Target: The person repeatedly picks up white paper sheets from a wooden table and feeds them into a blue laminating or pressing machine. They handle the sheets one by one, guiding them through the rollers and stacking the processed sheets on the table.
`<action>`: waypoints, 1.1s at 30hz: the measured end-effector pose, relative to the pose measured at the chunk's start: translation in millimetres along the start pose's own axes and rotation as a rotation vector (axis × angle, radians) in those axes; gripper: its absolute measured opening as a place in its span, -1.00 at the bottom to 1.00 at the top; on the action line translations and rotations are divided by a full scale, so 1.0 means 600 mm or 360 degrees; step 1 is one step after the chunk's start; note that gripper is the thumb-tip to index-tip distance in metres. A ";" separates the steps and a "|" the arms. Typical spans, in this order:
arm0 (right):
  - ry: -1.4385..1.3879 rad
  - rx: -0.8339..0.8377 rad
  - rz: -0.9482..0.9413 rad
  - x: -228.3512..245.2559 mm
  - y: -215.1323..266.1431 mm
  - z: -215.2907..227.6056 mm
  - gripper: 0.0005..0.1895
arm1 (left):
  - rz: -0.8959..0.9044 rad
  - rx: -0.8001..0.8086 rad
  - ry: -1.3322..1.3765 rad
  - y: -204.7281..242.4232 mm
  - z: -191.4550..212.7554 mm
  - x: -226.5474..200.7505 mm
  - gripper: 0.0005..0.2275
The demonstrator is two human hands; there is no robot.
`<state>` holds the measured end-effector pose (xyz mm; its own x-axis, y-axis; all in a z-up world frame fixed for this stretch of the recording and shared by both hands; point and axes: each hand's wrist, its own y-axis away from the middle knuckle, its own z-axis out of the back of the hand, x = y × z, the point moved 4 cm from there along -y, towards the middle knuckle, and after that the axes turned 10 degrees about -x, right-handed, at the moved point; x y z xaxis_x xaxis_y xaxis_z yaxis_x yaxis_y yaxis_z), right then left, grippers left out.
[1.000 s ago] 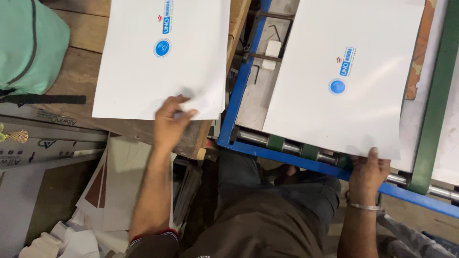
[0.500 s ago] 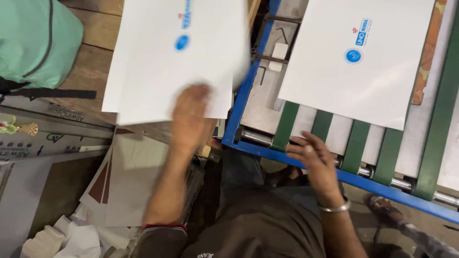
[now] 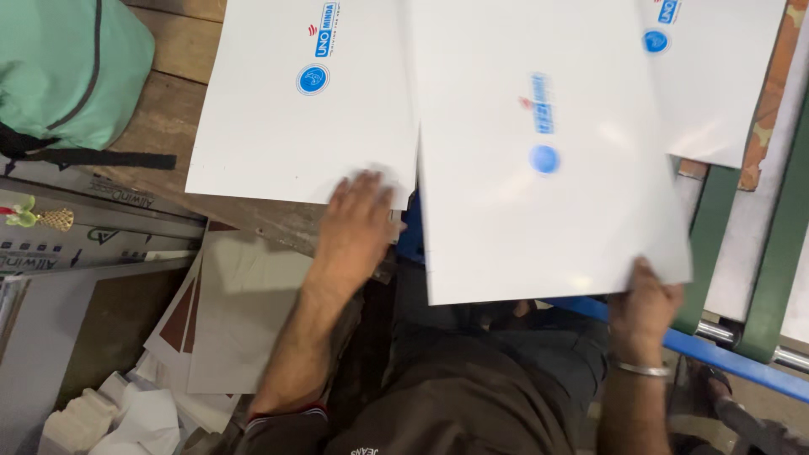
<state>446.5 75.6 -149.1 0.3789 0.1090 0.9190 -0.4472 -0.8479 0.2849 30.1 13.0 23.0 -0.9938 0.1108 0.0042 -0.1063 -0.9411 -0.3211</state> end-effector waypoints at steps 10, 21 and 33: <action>0.0078 -0.0345 0.0483 0.003 0.006 0.150 -0.75 | 0.0045 -0.0561 0.0151 0.005 -0.017 0.042 -0.84; 0.0201 -0.0325 0.0531 -0.038 0.056 0.133 -0.80 | 0.0261 -0.0493 0.0259 0.009 -0.028 0.053 -0.67; 0.0063 -0.0239 0.0377 -0.038 -0.072 0.071 -0.69 | 0.0288 -0.0503 0.0221 0.013 -0.041 0.063 -0.69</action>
<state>491.5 87.6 -193.8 0.2190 -0.0605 0.9738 -0.6356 -0.7661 0.0954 -7.7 17.6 -2.6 -0.9796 0.0146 -0.2005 0.1069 -0.8068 -0.5810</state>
